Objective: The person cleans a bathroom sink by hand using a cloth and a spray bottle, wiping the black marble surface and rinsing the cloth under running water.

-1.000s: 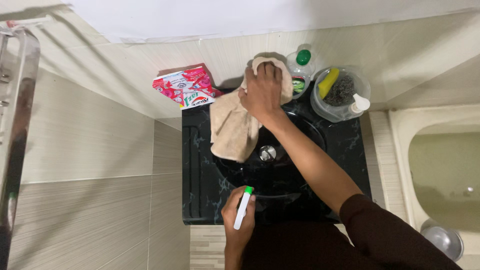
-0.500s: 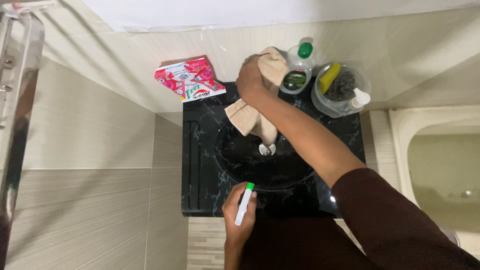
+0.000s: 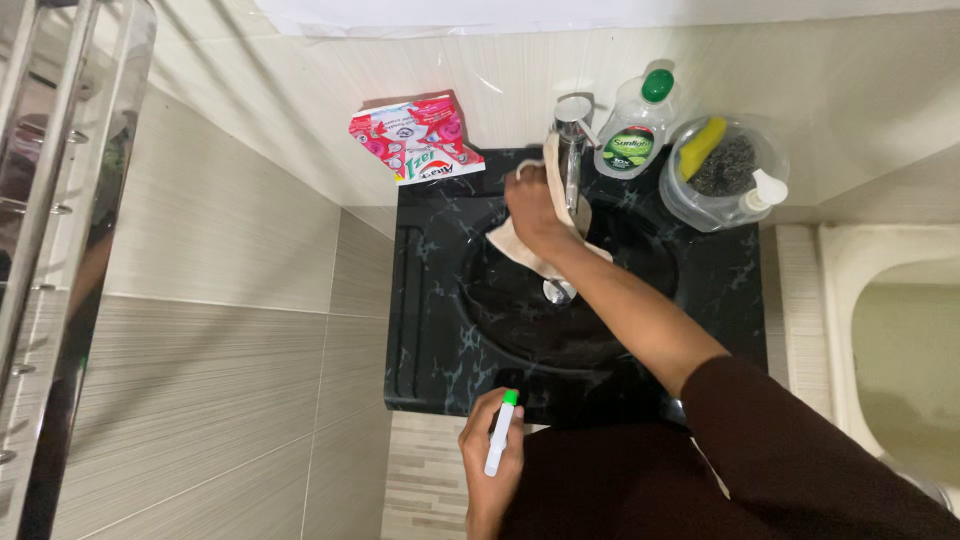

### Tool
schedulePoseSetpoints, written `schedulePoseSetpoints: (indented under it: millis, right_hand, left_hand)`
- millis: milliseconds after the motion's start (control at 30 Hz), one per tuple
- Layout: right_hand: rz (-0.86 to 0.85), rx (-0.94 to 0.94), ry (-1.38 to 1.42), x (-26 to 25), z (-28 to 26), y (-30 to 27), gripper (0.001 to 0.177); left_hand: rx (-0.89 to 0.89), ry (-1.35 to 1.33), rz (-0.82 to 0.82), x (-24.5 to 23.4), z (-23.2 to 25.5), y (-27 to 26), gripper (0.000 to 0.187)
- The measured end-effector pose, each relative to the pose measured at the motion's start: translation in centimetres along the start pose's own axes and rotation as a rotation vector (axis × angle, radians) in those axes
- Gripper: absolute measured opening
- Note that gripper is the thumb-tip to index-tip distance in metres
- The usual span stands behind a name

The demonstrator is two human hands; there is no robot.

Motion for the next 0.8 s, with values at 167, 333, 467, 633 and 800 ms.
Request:
schedulePoseSetpoints:
  millis: [167, 333, 467, 633, 800]
  right_hand:
    - [0.05, 0.39, 1.016, 1.0, 2.4, -8.3, 0.041]
    - [0.385, 0.803, 1.999, 5.4, 6.9, -8.8, 0.048]
    - [0.359, 0.816, 2.26, 5.2, 7.3, -4.4, 0.042]
    - [0.181, 0.815, 2.14, 3.5, 7.8, -4.4, 0.043]
    - [0.11, 0.993, 2.347, -1.9, 9.2, -6.7, 0.045]
  left_hand:
    - [-0.051, 0.024, -0.036, 1.1, 0.1, 0.6, 0.019]
    - [0.143, -0.006, -0.083, 2.1, 0.8, 1.2, 0.017]
    - [0.16, -0.005, -0.123, 3.0, 1.1, 2.0, 0.016]
    - [0.117, -0.002, -0.127, 3.1, 1.0, 1.9, 0.013]
    - [0.161, 0.001, -0.14, 3.2, 1.1, 2.0, 0.015]
Point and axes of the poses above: each hand's wrist, its own y-axis towards the middle knuckle, its own x-axis out of the palm, z = x × y, the point moved 2 cm from there along y, towards the middle knuckle, and after that the axes turned 6 degrees about -y, right-handed, at the moved point
